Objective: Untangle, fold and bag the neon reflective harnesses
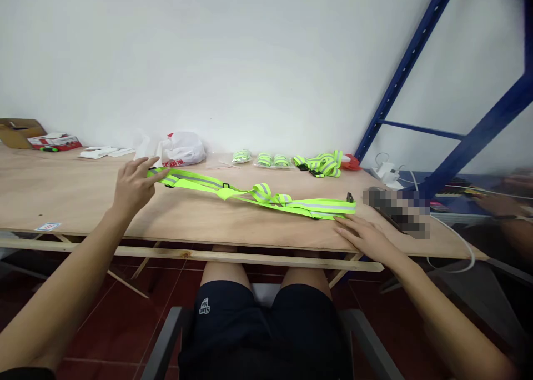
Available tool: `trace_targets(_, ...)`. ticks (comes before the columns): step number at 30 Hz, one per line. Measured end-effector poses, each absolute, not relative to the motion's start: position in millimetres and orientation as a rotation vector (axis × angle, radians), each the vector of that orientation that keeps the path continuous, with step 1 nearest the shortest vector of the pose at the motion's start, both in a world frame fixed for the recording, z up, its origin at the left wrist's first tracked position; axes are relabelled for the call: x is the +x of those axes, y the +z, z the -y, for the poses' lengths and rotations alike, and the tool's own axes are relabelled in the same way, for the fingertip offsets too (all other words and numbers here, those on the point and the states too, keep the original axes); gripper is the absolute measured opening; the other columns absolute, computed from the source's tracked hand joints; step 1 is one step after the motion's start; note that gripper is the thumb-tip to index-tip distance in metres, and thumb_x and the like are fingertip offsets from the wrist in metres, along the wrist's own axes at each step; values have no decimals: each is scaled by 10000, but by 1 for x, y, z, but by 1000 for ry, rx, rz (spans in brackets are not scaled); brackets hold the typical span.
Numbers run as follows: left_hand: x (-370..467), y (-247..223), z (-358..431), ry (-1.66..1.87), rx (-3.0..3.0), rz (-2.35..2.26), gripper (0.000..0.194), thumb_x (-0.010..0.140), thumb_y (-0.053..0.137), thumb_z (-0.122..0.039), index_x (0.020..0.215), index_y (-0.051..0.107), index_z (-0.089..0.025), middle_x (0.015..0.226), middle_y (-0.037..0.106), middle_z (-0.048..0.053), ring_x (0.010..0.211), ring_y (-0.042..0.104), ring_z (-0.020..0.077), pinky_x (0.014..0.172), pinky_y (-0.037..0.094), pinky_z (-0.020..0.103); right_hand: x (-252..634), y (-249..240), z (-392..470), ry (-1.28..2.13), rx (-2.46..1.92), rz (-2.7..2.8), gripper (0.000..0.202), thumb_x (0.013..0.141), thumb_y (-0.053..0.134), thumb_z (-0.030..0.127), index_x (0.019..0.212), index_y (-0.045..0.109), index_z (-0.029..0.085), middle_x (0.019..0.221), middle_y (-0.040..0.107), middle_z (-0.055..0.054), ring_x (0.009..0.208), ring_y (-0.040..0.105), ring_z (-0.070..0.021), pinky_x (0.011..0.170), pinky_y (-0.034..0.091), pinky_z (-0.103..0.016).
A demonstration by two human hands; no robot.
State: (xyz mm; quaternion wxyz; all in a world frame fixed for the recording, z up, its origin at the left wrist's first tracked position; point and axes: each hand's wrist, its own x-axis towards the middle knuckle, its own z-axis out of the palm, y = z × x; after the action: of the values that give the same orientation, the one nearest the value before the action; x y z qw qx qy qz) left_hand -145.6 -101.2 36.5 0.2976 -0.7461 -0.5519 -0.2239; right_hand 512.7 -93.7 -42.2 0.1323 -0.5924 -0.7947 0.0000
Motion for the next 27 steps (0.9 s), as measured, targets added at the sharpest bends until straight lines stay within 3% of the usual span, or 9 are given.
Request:
trace_targets(4, -144, 10, 111, -387, -2182, 1396, 397, 979, 383, -187, 1176, 724, -235, 1408, 582, 100, 1334, 464, 321, 1084, 370, 544, 515, -43, 93, -30, -1756, 2256, 591, 934, 392, 636, 1324, 658, 281, 1435, 586, -89, 1347, 506, -364, 1111, 390, -579)
trace_targets(7, -155, -8, 125, -254, -2253, 1450, 378, 1002, 412, -313, 1267, 678, -268, 1364, 621, 109, 1258, 543, 346, 1022, 406, 610, 517, -43, 92, -34, -1741, 2248, 576, 932, 409, 631, 1299, 673, 274, 1398, 619, -91, 1322, 531, -361, 1108, 398, -569)
trace_targets(11, -147, -1, 129, -170, -2217, 1560, 437, 951, 512, -541, 1305, 648, -325, 1375, 621, 100, 1255, 531, 447, 962, 336, 771, 517, -43, 92, -23, -1731, 2250, 564, 943, 405, 616, 1293, 672, 264, 1394, 622, -96, 1325, 533, -344, 1112, 397, -552)
trace_targets(14, -99, 23, 131, -235, -2205, 1641, 514, 911, 544, -581, 1322, 644, -288, 1435, 568, 143, 1322, 458, 502, 986, 251, 821, 517, -44, 92, -8, -1714, 2249, 559, 952, 396, 603, 1303, 663, 259, 1407, 611, -99, 1339, 523, -332, 1121, 391, -537)
trace_targets(15, -74, 31, 133, -292, -2277, 1597, 518, 933, 517, -556, 1360, 614, -278, 1468, 539, 137, 1352, 442, 471, 1039, 258, 776, 516, -44, 92, -5, -1708, 2248, 555, 952, 397, 601, 1304, 661, 263, 1408, 610, -99, 1343, 521, -331, 1121, 390, -538)
trace_targets(17, -14, 43, 141, -464, -2534, 1419, 496, 991, 443, -480, 1412, 560, -245, 1489, 523, 116, 1361, 480, 348, 1109, 370, 574, 516, -44, 93, 3, -1705, 2247, 546, 954, 395, 597, 1310, 654, 274, 1411, 607, -98, 1347, 516, -333, 1118, 389, -547)
trace_targets(20, 87, 44, 149, -582, -2944, 1117, 429, 1028, 378, -334, 1407, 564, -261, 1450, 574, 58, 1320, 542, 230, 1089, 449, 381, 513, -44, 95, 12, -1714, 2254, 552, 963, 377, 582, 1327, 639, 259, 1433, 586, -110, 1364, 498, -332, 1118, 379, -559)
trace_targets(27, 277, -3, 94, -703, -3222, 821, 410, 957, 417, -172, 1290, 654, -195, 1317, 667, 100, 1198, 620, 223, 1053, 480, 367, 508, -40, 101, 6, -1609, 2301, 453, 981, 375, 459, 1311, 627, 277, 1395, 620, -102, 1319, 543, -298, 1088, 403, -556)
